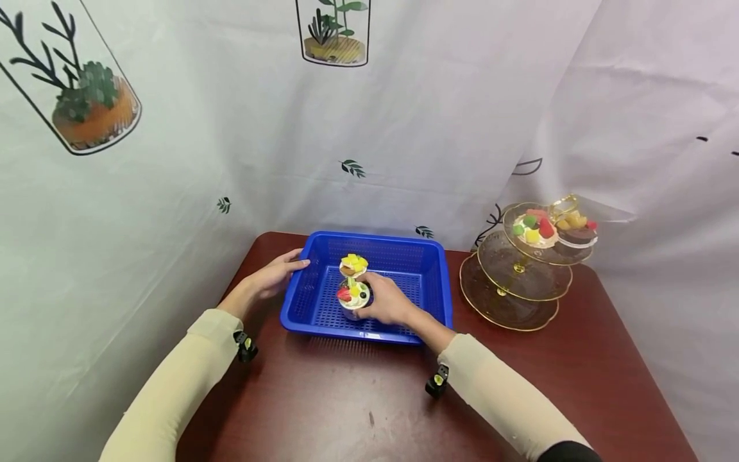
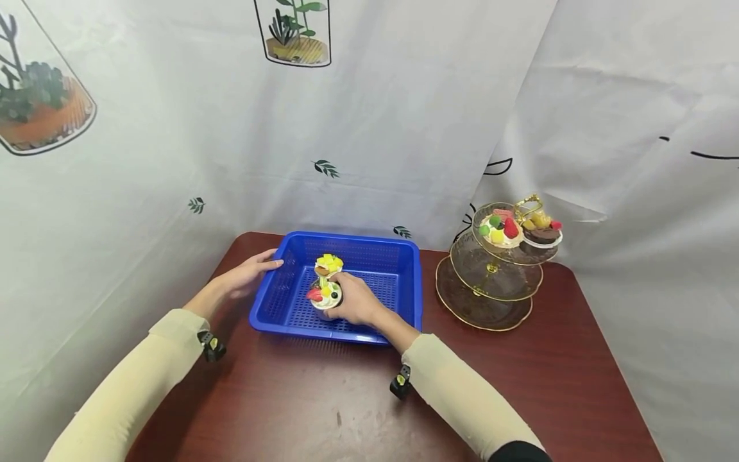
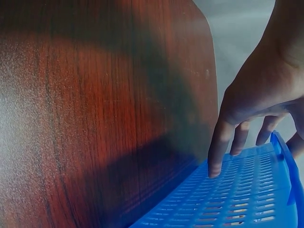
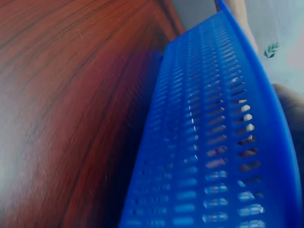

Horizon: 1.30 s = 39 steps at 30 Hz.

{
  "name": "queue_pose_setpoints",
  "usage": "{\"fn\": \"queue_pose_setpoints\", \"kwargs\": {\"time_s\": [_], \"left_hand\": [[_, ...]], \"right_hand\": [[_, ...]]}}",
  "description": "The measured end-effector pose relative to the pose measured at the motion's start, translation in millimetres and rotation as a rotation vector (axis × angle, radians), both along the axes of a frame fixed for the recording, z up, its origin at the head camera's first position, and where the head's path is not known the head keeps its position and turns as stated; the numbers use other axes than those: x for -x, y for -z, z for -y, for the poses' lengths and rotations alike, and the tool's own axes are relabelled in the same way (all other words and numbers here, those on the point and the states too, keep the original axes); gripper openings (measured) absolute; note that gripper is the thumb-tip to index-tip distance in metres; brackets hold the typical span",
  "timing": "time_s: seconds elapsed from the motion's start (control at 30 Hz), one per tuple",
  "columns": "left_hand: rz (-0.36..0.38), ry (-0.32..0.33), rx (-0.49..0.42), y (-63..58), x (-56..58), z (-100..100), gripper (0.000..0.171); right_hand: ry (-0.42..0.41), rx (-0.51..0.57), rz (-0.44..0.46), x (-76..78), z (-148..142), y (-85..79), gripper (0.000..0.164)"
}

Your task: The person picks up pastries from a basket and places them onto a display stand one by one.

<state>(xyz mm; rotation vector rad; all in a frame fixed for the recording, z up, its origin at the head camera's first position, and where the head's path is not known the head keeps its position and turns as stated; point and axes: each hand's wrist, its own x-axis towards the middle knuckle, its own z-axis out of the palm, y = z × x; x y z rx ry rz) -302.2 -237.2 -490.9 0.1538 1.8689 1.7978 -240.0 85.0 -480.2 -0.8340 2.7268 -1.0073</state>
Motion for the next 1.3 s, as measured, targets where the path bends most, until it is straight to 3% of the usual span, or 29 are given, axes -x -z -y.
{"fn": "queue_pose_setpoints", "kwargs": {"time_s": [0.3, 0.63, 0.77, 1.07, 1.3], "left_hand": [[0.003, -0.005, 0.010, 0.4, -0.1, 1.1, 0.065], [0.006, 0.006, 0.018, -1.5, -1.2, 1.7, 0.066], [0.004, 0.005, 0.022, -2.8, -0.8, 1.0, 0.064], [0.003, 0.019, 0.022, -4.4, 0.5, -0.6, 0.065], [0.002, 0.016, 0.032, -5.1, 0.9, -0.9, 0.065]], "right_hand": [[0.024, 0.036, -0.031, -13.4, -33.2, -25.8, 0.070], [0.020, 0.120, -0.185, -26.9, -85.0, -61.9, 0.070], [0.057, 0.134, -0.230, -31.6, -106.2, -72.3, 0.073], [0.174, 0.245, -0.371, -49.5, -147.8, -73.7, 0.073], [0.284, 0.290, -0.396, -56.1, -174.2, -72.2, 0.072]]}}
